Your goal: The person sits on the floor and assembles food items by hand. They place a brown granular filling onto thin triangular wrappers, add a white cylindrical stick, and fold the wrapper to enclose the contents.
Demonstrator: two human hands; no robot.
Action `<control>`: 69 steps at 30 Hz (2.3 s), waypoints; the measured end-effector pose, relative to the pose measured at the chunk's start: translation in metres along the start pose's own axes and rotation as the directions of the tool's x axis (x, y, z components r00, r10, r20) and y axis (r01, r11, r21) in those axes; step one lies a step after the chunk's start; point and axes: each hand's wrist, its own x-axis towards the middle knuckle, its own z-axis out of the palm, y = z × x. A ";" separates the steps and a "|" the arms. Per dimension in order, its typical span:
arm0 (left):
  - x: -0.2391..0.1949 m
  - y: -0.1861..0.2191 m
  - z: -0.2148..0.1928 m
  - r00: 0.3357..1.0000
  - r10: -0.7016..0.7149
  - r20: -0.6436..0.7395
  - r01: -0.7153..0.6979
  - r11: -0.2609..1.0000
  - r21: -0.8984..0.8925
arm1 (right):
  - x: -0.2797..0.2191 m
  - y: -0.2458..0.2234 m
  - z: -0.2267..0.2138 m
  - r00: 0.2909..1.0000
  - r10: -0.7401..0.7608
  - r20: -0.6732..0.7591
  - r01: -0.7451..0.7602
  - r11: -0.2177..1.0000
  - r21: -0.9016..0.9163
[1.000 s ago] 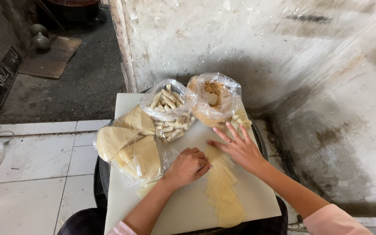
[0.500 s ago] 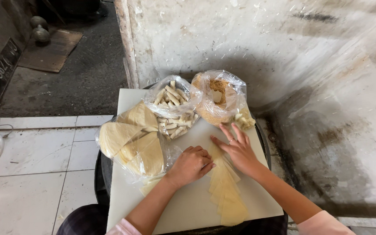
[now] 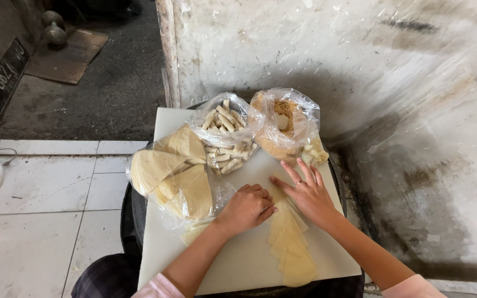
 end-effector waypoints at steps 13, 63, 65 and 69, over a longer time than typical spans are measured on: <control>0.003 0.002 -0.003 1.000 -0.015 0.000 0.015 1.000 -0.014 | -0.001 -0.003 0.011 0.981 0.192 -0.015 -0.188 0.971 0.151; 0.004 0.004 -0.006 0.999 -0.043 0.024 0.044 0.998 -0.041 | -0.017 -0.002 -0.010 0.910 0.407 0.081 -0.396 0.791 0.467; 0.001 0.003 -0.004 0.999 -0.045 0.025 0.046 0.998 -0.035 | -0.007 0.004 0.003 0.925 0.373 0.069 -0.265 0.504 0.822; 0.001 0.003 -0.004 0.999 -0.030 0.033 0.031 0.999 -0.022 | 0.018 0.007 0.031 0.747 0.268 0.609 -0.600 -0.123 0.790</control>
